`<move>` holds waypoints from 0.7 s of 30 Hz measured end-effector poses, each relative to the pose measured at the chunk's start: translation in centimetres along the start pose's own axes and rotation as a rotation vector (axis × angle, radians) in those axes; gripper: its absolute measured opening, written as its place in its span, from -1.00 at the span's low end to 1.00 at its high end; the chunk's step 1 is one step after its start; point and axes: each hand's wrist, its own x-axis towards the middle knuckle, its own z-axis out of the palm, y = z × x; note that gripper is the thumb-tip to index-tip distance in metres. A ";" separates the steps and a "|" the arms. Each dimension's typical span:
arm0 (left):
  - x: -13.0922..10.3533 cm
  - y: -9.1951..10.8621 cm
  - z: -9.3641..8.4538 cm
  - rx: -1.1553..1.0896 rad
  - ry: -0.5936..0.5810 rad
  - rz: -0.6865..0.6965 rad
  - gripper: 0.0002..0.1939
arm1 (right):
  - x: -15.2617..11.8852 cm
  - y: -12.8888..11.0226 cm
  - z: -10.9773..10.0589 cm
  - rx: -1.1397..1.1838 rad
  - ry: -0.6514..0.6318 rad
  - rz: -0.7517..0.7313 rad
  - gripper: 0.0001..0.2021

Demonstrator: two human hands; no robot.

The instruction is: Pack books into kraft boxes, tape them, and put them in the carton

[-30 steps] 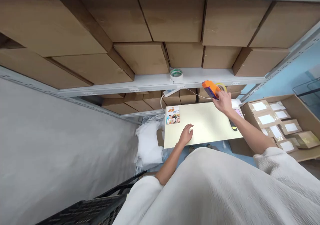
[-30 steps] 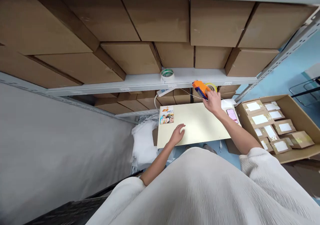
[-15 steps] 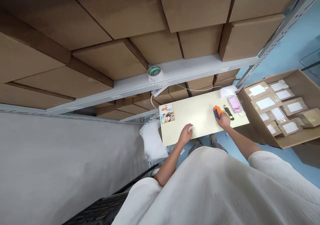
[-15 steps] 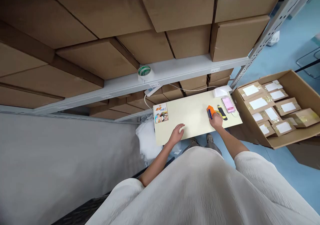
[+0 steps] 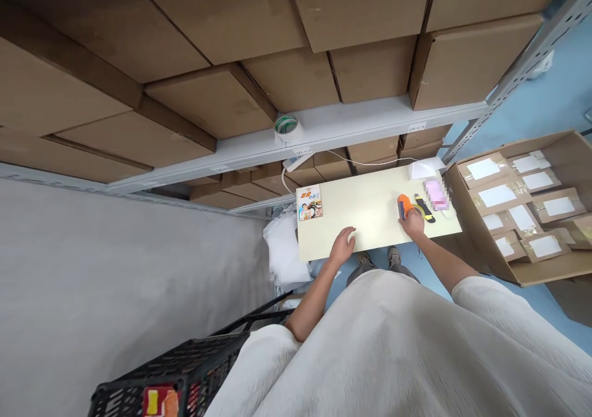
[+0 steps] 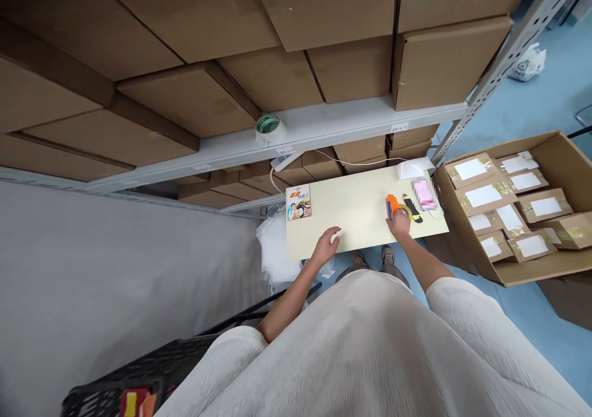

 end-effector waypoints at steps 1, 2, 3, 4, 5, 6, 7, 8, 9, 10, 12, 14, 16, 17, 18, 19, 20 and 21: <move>0.0 0.2 0.2 -0.006 0.010 -0.004 -0.61 | 0.0 0.0 -0.3 -0.012 -0.020 0.008 -0.74; 0.0 0.3 0.4 -0.012 0.021 -0.009 -0.61 | -0.1 0.0 -0.7 -0.031 -0.039 0.015 -0.74; 0.0 0.4 0.5 -0.018 0.033 -0.014 -0.61 | -0.2 -0.1 -1.1 -0.052 -0.050 0.016 -0.73; 0.0 0.6 0.7 -0.025 0.045 -0.018 -0.61 | -0.3 -0.2 -1.6 -0.074 -0.051 0.005 -0.72; -0.1 0.7 0.9 -0.031 0.056 -0.022 -0.61 | -0.3 -0.4 -2.1 -0.094 -0.041 -0.017 -0.72; -0.1 0.8 1.1 -0.037 0.068 -0.027 -0.61 | -0.4 -0.6 -2.6 -0.112 -0.027 -0.045 -0.71; -0.2 0.9 1.3 -0.043 0.080 -0.032 -0.61 | -0.3 -0.8 -3.1 -0.132 -0.013 -0.077 -0.71; -0.3 1.0 1.5 -0.049 0.095 -0.037 -0.61 | -0.2 -1.2 -3.5 -0.151 -0.004 -0.114 -0.71; -0.5 1.0 1.6 -0.054 0.114 -0.044 -0.61 | 0.0 -1.6 -3.8 -0.167 0.000 -0.158 -0.71; -0.8 1.1 1.8 -0.060 0.138 -0.053 -0.62 | 0.3 -2.2 -4.1 -0.178 -0.003 -0.206 -0.71; -1.6 1.0 2.0 -0.071 0.199 -0.080 -0.62 | 0.9 -3.6 -4.2 -0.187 -0.020 -0.314 -0.70; -2.8 0.8 2.1 -0.083 0.268 -0.117 -0.62 | 1.4 -5.6 -3.8 -0.173 -0.051 -0.435 -0.69; -4.6 0.3 1.9 -0.092 0.344 -0.164 -0.61 | 1.4 -8.0 -2.9 -0.156 -0.100 -0.552 -0.69; -5.6 0.0 1.8 -0.097 0.382 -0.190 -0.61 | 1.3 -9.4 -2.2 -0.148 -0.128 -0.605 -0.69; -6.6 -0.4 1.6 -0.101 0.420 -0.219 -0.60 | 1.0 -10.9 -1.5 -0.143 -0.158 -0.654 -0.68; -7.8 -0.9 1.3 -0.106 0.456 -0.249 -0.60 | 0.6 -12.4 -0.8 -0.138 -0.190 -0.698 -0.68; -8.9 -1.4 1.0 -0.111 0.492 -0.280 -0.60 | 0.0 -14.0 0.0 -0.135 -0.223 -0.741 -0.68; -10.1 -1.9 0.7 -0.115 0.527 -0.311 -0.60 | -0.5 -15.5 0.7 -0.132 -0.255 -0.785 -0.67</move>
